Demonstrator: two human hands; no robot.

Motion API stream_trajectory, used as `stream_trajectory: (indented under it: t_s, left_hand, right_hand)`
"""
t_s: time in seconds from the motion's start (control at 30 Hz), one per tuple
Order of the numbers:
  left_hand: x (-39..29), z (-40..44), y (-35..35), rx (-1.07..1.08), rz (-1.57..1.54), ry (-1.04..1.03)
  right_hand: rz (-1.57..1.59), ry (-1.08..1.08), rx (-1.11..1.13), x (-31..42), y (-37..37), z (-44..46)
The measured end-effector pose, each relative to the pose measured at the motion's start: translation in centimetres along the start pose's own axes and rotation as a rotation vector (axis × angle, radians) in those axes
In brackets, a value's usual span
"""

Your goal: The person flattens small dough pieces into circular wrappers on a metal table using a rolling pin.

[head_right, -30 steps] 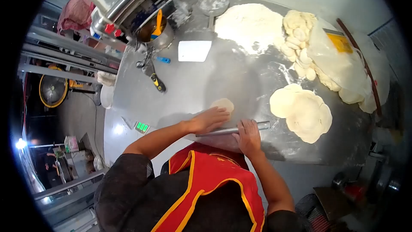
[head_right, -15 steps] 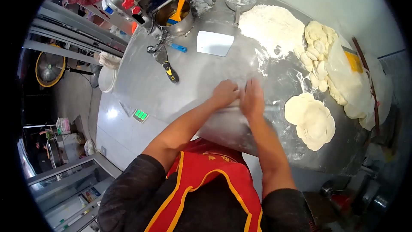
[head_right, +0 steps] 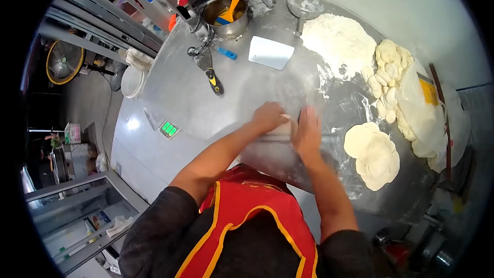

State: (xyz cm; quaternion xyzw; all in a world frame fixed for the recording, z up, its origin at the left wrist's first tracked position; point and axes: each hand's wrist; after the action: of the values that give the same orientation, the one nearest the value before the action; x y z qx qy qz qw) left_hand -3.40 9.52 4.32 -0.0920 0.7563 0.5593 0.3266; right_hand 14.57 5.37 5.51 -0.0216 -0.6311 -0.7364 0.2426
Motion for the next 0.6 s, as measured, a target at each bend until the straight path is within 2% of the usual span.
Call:
stream_trajectory:
  t_s: [0.1, 0.17, 0.2, 0.3, 0.33, 0.4, 0.43, 0.53, 0.6]
  left_hand:
    - [2.0, -2.8, -1.6, -0.139, -0.337, 0.228]
    - [2.1, -3.3, -1.4, 0.098, -0.286, 0.151]
    - [1.6, -3.7, -0.7, 0.218, -0.260, 0.112]
    - [-1.8, -0.6, 0.8, 0.208, -0.060, 0.215]
    - [-1.2, 0.8, -0.8, 0.178, -0.056, 0.208]
    - [-2.2, 1.1, 0.3, 0.237, -0.006, 0.185]
    - [-2.4, 1.0, 1.0, 0.270, 0.023, 0.169]
    - [1.0, -1.1, -1.0, -0.006, -0.094, 0.207]
    - [2.6, -2.8, -1.5, 0.056, -0.214, 0.157]
  right_hand:
    - [0.043, 0.084, 0.047, 0.5, 1.3, -6.9]
    - [0.032, 0.051, 0.064, 0.5, 1.1, -7.7]
    - [-0.020, 0.020, 0.069, 0.5, 0.5, -5.7]
    - [-0.075, -0.078, 0.026, -1.3, -2.7, 3.0]
    - [-0.069, -0.077, 0.002, -1.6, -3.2, 4.2]
    - [-0.058, -0.077, -0.046, -1.9, -3.8, 5.6]
    - [-0.057, -0.029, -0.019, -1.2, -2.9, 4.5]
    - [0.008, 0.077, 0.065, 0.3, 0.8, -4.7]
    - [0.028, 0.084, 0.074, 0.3, 0.9, -6.7]
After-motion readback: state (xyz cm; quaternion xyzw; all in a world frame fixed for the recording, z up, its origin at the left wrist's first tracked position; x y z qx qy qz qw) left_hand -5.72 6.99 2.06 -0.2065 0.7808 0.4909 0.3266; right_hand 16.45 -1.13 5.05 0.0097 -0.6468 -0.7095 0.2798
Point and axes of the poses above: each hand's wrist, its own z-axis towards the middle knuckle, its own y-axis out of the back of the hand, x = y × z, and after that the axes turned 3 degrees about x, right-handed
